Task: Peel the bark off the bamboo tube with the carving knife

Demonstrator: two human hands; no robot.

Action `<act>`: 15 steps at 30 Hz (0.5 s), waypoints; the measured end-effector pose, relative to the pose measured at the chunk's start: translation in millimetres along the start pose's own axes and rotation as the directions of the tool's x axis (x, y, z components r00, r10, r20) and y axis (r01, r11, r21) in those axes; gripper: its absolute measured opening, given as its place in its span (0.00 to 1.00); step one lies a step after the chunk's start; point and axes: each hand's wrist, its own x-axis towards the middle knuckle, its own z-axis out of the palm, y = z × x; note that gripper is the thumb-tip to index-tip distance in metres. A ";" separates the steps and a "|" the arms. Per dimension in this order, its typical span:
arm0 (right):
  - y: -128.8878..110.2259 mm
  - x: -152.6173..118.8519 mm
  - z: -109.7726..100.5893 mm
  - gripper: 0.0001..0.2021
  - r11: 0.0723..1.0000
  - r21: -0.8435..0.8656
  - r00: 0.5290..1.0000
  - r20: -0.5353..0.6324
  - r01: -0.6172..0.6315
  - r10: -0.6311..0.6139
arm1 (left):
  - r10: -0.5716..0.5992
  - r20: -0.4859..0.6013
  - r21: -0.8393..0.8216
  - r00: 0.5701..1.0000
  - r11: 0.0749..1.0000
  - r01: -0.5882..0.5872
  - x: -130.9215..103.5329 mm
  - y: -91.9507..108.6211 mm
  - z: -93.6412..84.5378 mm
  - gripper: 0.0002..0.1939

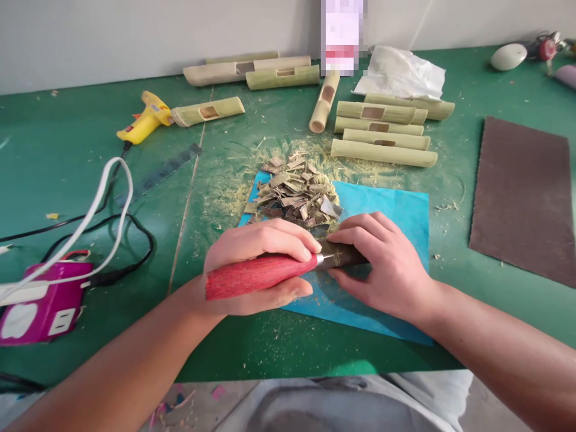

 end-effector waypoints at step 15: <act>1.0 0.8 -0.4 0.14 1.000 0.025 1.000 0.000 -0.003 0.003 | 0.019 -0.256 0.052 0.967 0.999 -0.006 -11.6 3.6 -0.1 0.21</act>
